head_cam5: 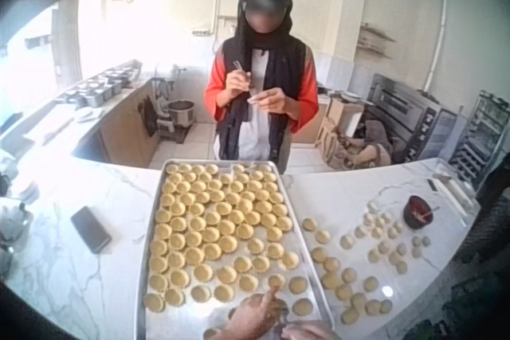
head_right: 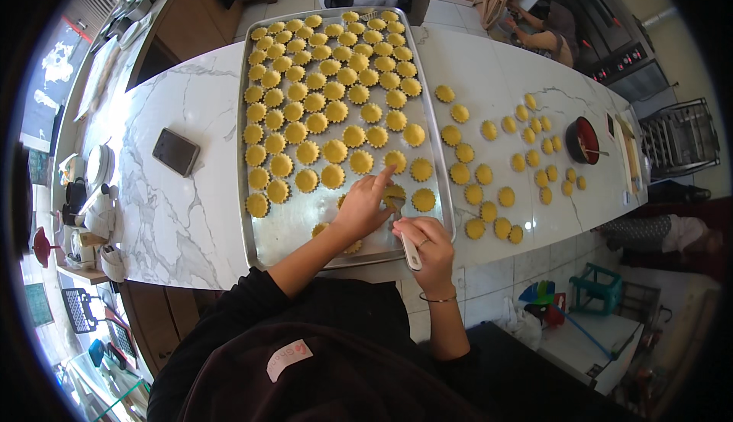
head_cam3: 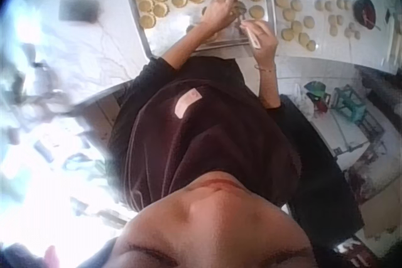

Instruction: The person places small dough pieces into yellow tart molds on a large tray and uses a fork to dock the bottom of the dough in each mold.

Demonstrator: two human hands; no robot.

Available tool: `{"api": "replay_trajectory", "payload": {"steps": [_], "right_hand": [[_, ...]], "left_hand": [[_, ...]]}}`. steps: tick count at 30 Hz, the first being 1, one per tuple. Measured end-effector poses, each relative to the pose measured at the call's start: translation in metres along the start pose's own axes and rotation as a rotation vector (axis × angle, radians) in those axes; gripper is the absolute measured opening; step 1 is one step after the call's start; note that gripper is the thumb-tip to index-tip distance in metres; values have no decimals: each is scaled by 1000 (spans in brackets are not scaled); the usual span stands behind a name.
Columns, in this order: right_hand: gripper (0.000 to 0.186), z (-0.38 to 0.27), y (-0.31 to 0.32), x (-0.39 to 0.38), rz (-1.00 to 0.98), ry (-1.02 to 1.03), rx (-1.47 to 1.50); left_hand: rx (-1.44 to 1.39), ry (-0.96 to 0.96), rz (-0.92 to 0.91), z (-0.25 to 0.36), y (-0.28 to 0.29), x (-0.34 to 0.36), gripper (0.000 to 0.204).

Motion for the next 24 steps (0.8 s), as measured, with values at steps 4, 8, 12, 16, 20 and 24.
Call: {"api": "replay_trajectory", "payload": {"steps": [4,8,12,16,20,24], "right_hand": [[24,1,-6,-2,-40,0,-13],[25,-1,-3,-2,-15,-8,-19],[26,2,19,-1,113,-71,-2],[25,4,25,1,135,-82,1],[25,1,25,3,114,-52,-4],[24,-1,42,8,145,-63,-26]], "left_hand": [[10,0,-14,0,-1,1,84],[-56,31,-37,0,4,-1,95],[-104,-2,29,1,23,-11,103],[-65,-19,55,2,35,-18,103],[-9,-17,68,4,36,-18,98],[-47,94,60,-4,47,-24,88]]}}
Point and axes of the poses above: each hand's wrist, its own x-axis towards the middle knuckle, its own y-axis out of the back of the hand, z = x × y, the point moved 9 cm from there along x, towards the middle knuckle, and after that the axes turned 15 degrees about y, right-handed, at the moved point
